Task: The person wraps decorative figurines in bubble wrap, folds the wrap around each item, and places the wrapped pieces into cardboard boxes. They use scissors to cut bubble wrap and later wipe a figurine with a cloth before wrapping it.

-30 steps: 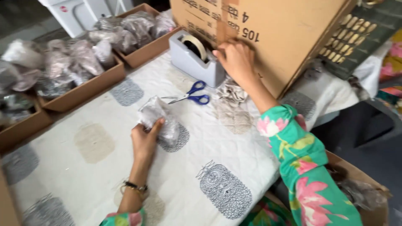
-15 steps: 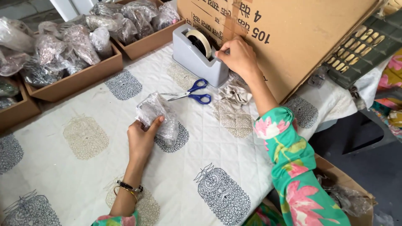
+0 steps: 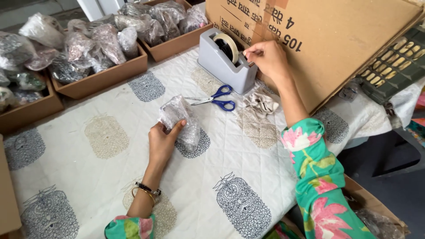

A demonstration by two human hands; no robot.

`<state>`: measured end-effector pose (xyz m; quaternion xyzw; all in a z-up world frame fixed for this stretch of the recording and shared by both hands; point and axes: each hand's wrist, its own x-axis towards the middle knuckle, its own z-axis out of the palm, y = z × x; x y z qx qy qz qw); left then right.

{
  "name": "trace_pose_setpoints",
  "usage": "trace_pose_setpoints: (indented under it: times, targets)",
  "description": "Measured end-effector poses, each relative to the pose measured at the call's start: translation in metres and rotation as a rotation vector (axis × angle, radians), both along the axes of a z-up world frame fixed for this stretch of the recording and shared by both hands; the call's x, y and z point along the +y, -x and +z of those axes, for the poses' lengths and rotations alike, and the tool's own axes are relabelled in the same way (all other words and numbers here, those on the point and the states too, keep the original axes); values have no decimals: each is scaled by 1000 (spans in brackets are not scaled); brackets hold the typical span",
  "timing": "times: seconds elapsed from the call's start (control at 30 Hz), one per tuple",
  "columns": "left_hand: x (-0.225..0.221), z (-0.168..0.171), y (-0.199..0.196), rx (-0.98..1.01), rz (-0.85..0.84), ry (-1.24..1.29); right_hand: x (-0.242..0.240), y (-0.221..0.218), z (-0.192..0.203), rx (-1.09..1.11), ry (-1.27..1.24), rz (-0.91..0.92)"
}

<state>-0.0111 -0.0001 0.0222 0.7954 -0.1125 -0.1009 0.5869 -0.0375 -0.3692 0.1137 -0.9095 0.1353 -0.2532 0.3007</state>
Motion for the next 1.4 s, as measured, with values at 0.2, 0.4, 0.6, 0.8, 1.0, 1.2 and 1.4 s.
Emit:
trace_pose_setpoints:
  times: [0.2,0.4,0.6,0.8,1.0,1.2,1.4]
  targets:
    - [-1,-1,-2,9,1,-35,-1,8,-6,-96,12,-47]
    - [2,0,0,-5,-9,-14,-4,17,-16,-223,-338,-24]
    - [3,-3,-2,-43,-7,-13,5,30,-26,-201,-267,-13]
    - [2,-13,-5,-31,3,-20,-4,37,-50,-178,-371,14]
    - [-1,-16,-6,-38,-8,31,-20,28,-69,-188,-458,106]
    - [0,-21,-9,-25,-14,15,-14,40,-68,-205,185,-118]
    - [0,-27,-9,-36,-40,97,34,41,-59,-500,-136,105]
